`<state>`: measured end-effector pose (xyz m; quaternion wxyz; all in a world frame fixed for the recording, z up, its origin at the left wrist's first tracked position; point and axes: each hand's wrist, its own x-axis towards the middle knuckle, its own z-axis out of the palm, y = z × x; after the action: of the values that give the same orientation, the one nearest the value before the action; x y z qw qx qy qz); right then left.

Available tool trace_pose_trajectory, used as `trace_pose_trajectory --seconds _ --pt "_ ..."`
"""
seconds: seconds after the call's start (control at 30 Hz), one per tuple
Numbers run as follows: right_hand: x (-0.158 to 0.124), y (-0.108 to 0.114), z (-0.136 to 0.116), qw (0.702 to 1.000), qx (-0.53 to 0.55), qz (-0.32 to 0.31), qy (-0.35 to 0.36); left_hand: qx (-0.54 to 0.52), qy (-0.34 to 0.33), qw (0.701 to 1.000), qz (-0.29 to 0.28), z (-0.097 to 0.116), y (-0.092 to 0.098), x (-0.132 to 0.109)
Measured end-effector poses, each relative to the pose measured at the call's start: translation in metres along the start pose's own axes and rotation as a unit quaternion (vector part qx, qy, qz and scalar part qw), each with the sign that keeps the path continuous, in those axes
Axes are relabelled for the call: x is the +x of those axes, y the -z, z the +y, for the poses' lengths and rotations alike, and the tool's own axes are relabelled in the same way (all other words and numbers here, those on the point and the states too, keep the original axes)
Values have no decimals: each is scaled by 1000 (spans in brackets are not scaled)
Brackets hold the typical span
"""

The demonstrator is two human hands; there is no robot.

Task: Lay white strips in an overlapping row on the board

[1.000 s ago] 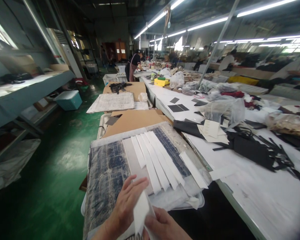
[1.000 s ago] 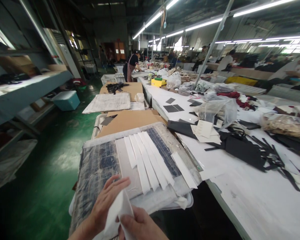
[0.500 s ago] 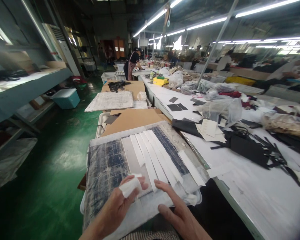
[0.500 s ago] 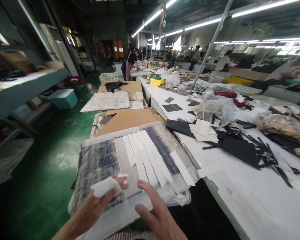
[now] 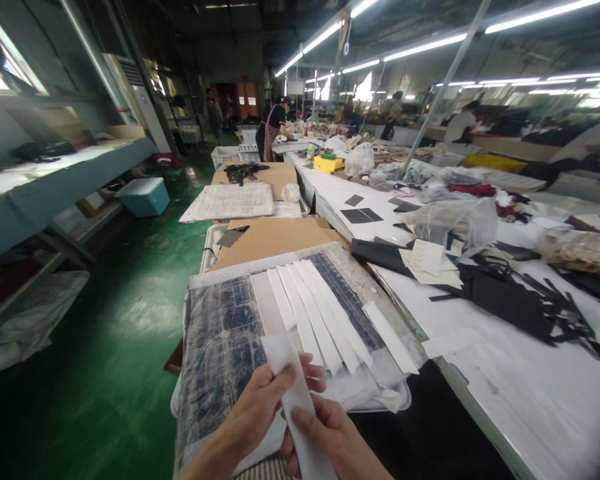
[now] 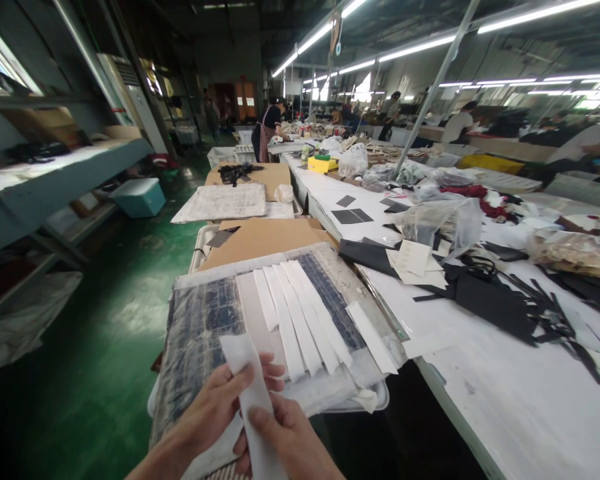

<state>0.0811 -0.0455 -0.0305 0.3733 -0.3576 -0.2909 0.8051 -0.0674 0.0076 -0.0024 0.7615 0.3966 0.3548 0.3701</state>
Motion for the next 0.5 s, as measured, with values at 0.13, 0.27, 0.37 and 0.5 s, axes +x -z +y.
trace_pose_trajectory --seconds 0.13,0.27,0.37,0.5 --pt "-2 1 7 995 81 -61 -11 232 -115 960 -108 5 2 -7" --pt "0 4 12 998 37 -44 -16 135 -54 989 -19 -13 5 -11" --pt "-3 6 11 999 -31 -30 -9 147 -6 989 22 -25 11 -12" --pt "-6 5 10 999 -33 -2 -15 330 -199 916 -114 -23 21 -11"
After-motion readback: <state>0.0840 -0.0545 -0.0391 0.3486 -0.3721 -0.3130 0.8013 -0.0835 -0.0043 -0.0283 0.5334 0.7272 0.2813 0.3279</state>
